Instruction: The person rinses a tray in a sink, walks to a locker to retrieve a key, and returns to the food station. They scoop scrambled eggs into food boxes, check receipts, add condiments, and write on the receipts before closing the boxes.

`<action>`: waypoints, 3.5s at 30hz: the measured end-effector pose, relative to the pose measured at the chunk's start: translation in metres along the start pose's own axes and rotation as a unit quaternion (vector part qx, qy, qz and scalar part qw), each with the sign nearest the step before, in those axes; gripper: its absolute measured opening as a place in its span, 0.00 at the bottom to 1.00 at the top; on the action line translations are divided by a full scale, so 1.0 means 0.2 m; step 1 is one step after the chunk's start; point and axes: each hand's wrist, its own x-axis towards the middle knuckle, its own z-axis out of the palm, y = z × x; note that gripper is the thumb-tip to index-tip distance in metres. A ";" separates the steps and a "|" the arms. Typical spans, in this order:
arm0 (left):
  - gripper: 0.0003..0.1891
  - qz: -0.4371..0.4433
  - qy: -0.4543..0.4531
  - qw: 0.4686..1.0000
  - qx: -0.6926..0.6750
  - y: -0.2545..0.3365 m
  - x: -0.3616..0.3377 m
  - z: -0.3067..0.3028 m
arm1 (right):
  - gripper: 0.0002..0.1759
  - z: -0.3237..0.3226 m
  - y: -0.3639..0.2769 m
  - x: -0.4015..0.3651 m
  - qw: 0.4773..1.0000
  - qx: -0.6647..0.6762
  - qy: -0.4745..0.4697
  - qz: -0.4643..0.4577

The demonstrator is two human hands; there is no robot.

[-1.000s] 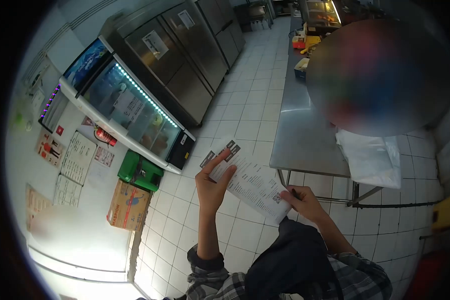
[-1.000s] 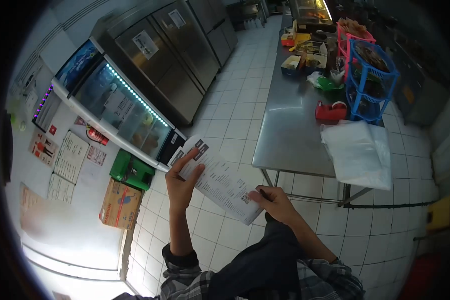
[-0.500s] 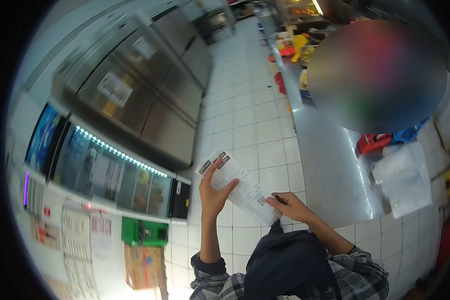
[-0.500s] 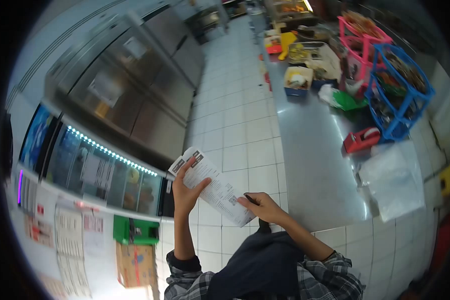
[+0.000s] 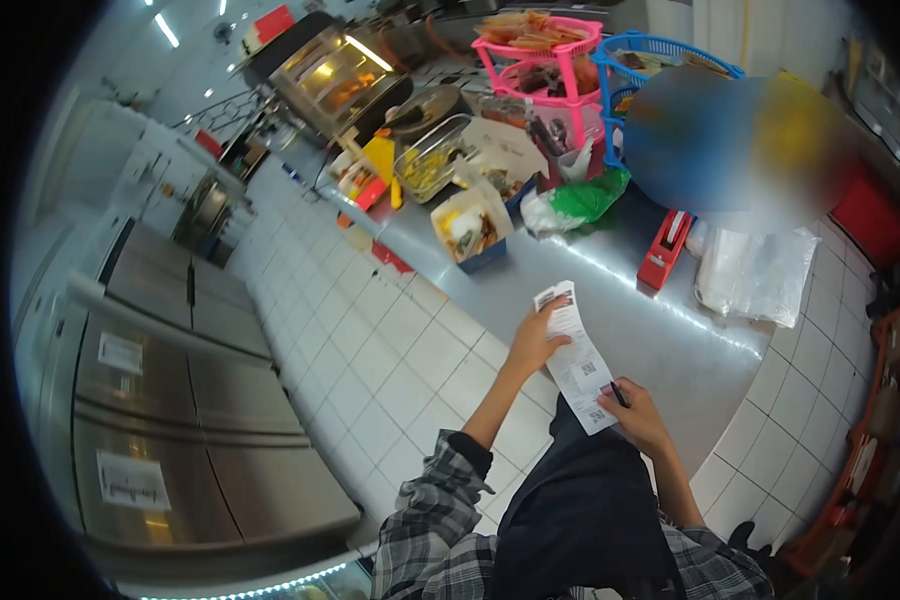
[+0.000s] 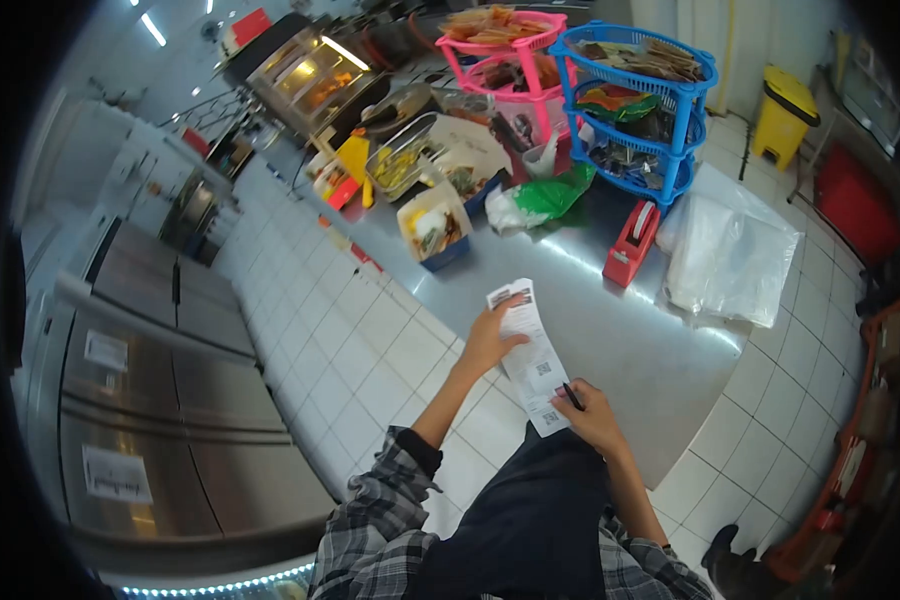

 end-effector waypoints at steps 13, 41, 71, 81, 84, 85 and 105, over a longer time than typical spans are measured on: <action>0.29 0.122 -0.193 0.972 0.053 -0.45 0.69 -0.06 | 0.18 0.04 -0.20 0.49 0.946 -0.248 0.182 -0.099; 0.47 0.263 -0.219 0.937 0.072 -0.52 0.65 -0.12 | 0.09 0.49 -0.19 0.94 0.898 0.183 0.390 -0.086; 0.45 0.259 -0.217 0.939 0.068 -0.53 0.65 -0.12 | 0.15 0.49 -0.08 0.84 0.894 0.027 0.447 -0.023; 0.47 0.263 -0.226 0.935 0.071 -0.54 0.65 -0.12 | 0.13 0.52 -0.09 0.81 0.909 -0.041 0.415 -0.022; 0.55 0.271 -0.265 0.921 0.085 -0.54 0.65 -0.14 | 0.13 0.51 -0.08 0.80 0.912 -0.081 0.401 -0.034; 0.55 0.272 -0.264 0.921 0.088 -0.54 0.66 -0.15 | 0.15 0.50 -0.09 0.79 0.910 -0.139 0.388 -0.041; 0.71 0.166 -0.263 0.941 0.137 -0.57 0.59 -0.20 | 0.12 0.50 -0.03 1.04 0.940 0.069 0.325 -0.073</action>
